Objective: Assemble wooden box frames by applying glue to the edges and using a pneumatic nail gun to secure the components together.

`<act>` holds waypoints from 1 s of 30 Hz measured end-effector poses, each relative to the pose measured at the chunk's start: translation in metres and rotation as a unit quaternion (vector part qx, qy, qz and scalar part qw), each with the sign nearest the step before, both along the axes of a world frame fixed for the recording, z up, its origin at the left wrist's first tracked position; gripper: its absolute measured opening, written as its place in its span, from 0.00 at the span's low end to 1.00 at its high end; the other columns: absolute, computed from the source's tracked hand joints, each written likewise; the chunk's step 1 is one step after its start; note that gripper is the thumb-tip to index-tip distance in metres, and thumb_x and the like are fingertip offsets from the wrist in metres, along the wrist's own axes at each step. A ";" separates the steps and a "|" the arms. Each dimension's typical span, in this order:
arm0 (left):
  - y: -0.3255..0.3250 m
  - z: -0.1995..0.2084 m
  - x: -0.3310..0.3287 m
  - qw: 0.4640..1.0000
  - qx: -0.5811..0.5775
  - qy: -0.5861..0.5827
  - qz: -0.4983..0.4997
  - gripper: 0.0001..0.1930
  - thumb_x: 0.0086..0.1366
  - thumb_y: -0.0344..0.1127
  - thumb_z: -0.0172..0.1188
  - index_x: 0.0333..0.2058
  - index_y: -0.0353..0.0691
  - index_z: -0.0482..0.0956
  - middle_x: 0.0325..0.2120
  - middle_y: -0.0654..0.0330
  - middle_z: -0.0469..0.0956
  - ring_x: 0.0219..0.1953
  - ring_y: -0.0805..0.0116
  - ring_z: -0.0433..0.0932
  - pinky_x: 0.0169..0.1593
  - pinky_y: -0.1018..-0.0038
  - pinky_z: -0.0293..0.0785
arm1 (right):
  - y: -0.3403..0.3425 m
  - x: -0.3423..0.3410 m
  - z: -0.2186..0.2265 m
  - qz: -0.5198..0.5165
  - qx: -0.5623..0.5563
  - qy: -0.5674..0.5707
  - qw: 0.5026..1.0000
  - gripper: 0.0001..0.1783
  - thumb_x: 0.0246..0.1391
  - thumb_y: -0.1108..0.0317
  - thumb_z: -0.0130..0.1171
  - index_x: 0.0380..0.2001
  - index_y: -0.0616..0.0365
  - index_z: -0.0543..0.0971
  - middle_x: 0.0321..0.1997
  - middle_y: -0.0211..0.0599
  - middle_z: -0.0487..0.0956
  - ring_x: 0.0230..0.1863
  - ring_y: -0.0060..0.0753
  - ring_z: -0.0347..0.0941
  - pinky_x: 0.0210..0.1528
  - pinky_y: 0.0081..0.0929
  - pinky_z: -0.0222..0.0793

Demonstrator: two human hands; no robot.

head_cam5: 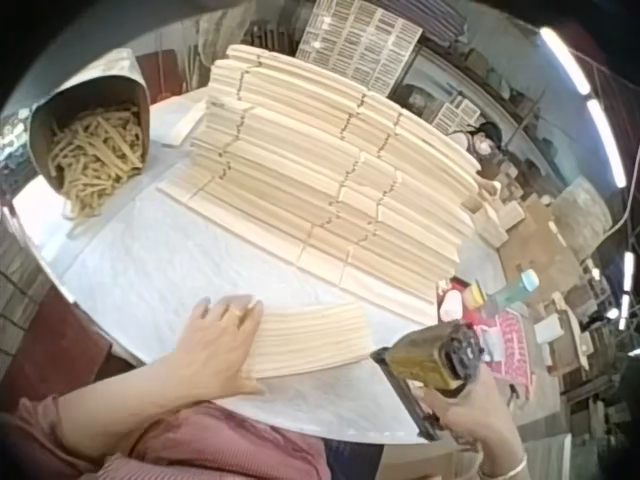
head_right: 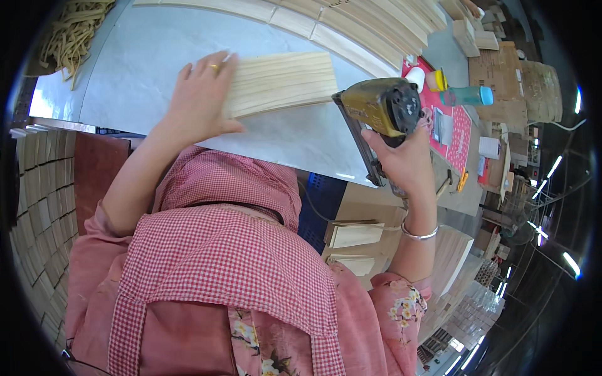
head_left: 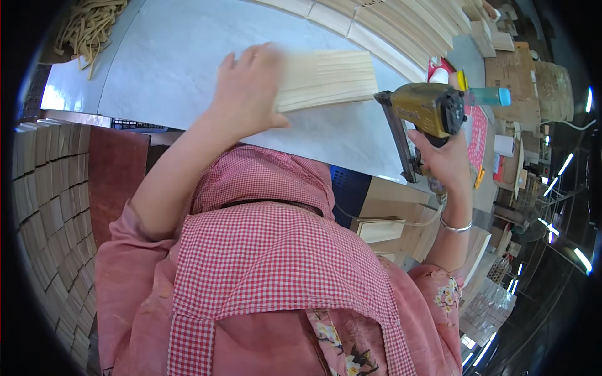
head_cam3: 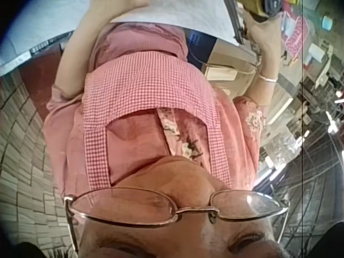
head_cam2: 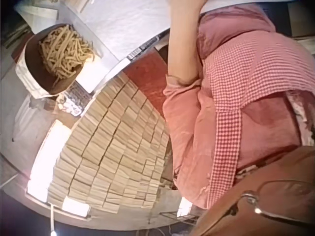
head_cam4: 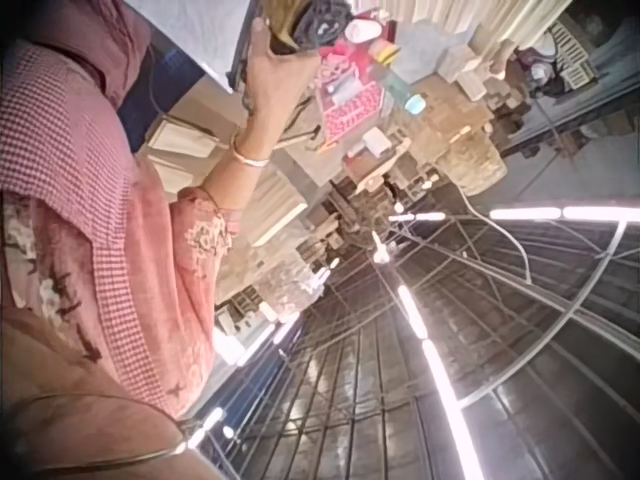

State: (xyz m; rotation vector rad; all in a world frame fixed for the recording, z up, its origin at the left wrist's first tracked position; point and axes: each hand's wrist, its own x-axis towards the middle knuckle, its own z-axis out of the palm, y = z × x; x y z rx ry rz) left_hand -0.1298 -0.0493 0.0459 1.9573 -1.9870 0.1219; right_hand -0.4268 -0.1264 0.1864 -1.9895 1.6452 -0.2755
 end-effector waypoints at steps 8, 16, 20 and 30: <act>0.011 0.005 -0.024 0.997 0.053 0.054 0.020 0.48 0.45 0.52 0.72 0.63 0.35 0.66 0.56 0.51 0.71 0.55 0.55 0.70 0.59 0.63 0.64 | 0.032 0.019 0.002 0.000 0.034 -0.032 0.999 0.19 0.48 0.71 0.72 0.42 0.69 0.80 0.37 0.42 0.85 0.34 0.33 0.81 0.36 0.27 0.77; 0.002 0.002 -0.030 0.997 0.046 0.051 0.021 0.46 0.45 0.52 0.72 0.61 0.34 0.68 0.54 0.51 0.73 0.53 0.56 0.70 0.58 0.63 0.64 | 0.034 0.025 0.001 -0.022 0.048 -0.020 0.998 0.17 0.49 0.71 0.72 0.41 0.68 0.81 0.34 0.42 0.85 0.30 0.30 0.80 0.32 0.26 0.76; 0.002 0.002 -0.031 0.998 0.038 0.049 0.019 0.45 0.45 0.52 0.71 0.61 0.34 0.69 0.54 0.51 0.73 0.52 0.56 0.70 0.58 0.63 0.64 | 0.032 0.025 0.001 -0.046 0.086 -0.006 0.995 0.16 0.49 0.71 0.71 0.40 0.67 0.81 0.34 0.41 0.84 0.29 0.29 0.79 0.31 0.26 0.76; 0.015 0.003 -0.019 0.990 0.066 0.121 0.006 0.52 0.44 0.51 0.75 0.66 0.40 0.62 0.60 0.51 0.69 0.60 0.54 0.67 0.64 0.59 0.59 | 0.045 0.029 -0.006 -0.078 0.082 -0.020 0.993 0.14 0.50 0.72 0.71 0.39 0.67 0.81 0.33 0.39 0.84 0.29 0.27 0.78 0.29 0.24 0.74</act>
